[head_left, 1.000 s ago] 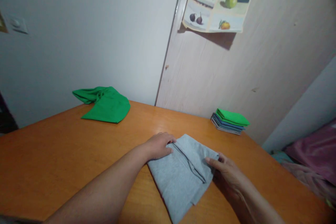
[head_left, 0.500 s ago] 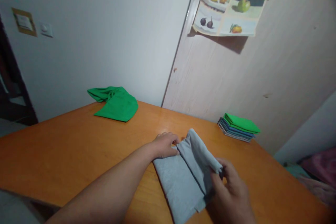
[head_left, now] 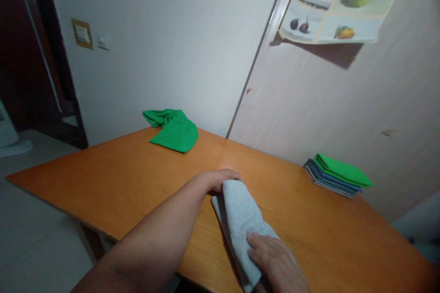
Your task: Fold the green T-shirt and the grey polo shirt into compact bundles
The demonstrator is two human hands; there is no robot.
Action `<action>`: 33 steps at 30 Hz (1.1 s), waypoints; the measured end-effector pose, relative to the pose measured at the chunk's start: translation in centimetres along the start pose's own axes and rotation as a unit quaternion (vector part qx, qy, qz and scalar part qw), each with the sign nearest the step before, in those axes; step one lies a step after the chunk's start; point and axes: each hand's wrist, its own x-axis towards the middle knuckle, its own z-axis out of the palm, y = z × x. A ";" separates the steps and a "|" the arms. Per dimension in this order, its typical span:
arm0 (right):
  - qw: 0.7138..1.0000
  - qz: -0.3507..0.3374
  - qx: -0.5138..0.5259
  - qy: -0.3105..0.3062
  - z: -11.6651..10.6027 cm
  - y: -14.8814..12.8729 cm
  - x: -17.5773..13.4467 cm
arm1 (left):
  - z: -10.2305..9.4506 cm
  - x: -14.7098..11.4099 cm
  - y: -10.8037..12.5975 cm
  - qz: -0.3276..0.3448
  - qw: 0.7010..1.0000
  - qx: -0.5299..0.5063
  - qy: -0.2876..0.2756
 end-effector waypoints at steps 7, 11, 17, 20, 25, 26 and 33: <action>0.991 -0.088 -0.105 0.003 -1.2 -0.5 1.4 | -0.7 -0.5 -0.2 -0.078 0.992 -0.070 0.074; 0.987 -0.078 -0.134 -0.036 -1.3 0.1 1.1 | -0.5 -0.4 0.6 -0.069 0.988 -0.110 0.083; 0.983 -0.005 -0.169 -0.074 -2.5 0.7 0.3 | 0.3 -0.6 1.4 -0.062 0.982 -0.166 0.064; 0.981 0.047 -0.179 -0.060 -3.4 2.0 -0.2 | 0.4 -0.6 1.3 -0.061 0.979 -0.183 0.065; 0.972 0.109 -0.196 -0.067 -5.2 4.1 -0.7 | 0.2 -0.4 1.0 -0.069 0.976 -0.200 0.054; 0.971 0.116 -0.195 -0.072 -5.5 4.1 -0.6 | 0.1 -0.4 0.9 -0.072 0.975 -0.204 0.049; 0.975 0.131 -0.165 -0.071 -5.3 2.1 2.6 | -0.2 -0.9 1.0 -0.099 0.972 -0.215 0.018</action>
